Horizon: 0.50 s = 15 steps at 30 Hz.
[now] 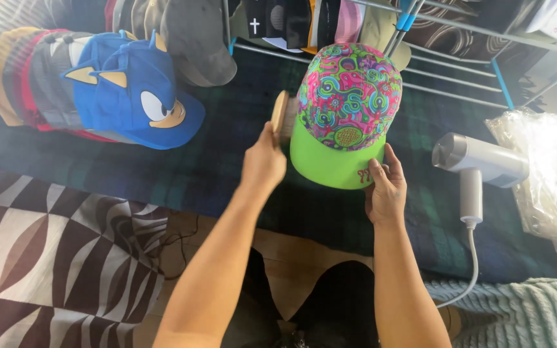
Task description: A person uses a wooden brush to clean or smooth the surface of a colorful patterned cap, rotating it to cover all sides.
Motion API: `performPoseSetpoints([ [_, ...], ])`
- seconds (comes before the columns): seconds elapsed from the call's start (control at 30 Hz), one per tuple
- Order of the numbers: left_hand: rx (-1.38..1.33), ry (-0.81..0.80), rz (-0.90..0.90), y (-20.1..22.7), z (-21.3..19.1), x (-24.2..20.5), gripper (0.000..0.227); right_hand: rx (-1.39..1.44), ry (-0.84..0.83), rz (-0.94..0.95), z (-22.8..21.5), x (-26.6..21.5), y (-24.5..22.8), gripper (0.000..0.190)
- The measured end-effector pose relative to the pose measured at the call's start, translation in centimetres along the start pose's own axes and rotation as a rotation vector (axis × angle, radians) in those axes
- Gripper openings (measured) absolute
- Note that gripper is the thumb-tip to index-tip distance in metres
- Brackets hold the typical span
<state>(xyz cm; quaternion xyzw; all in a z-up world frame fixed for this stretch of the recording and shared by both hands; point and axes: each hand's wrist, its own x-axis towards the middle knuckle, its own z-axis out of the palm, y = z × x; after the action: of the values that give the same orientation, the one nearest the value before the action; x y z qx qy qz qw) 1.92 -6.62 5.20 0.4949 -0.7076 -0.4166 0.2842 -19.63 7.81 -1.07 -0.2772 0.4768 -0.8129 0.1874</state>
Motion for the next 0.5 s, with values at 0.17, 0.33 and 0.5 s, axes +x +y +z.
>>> performPoseSetpoints([
  [0.17, -0.285, 0.095, 0.039, 0.9, -2.5, -5.1, 0.053, -0.525, 0.111, -0.406, 0.6, -1.8, -1.7, 0.04],
  [0.33, -1.175, 0.138, 0.286, 1.5, 2.4, -11.0, 0.038, -0.746, -0.283, -0.603, 5.6, -9.6, -6.5, 0.032],
  [0.5, -1.191, 0.044, 0.398, 1.4, 6.7, -12.8, 0.043, -0.759, -0.542, -0.583, 6.4, -10.4, -6.7, 0.051],
])
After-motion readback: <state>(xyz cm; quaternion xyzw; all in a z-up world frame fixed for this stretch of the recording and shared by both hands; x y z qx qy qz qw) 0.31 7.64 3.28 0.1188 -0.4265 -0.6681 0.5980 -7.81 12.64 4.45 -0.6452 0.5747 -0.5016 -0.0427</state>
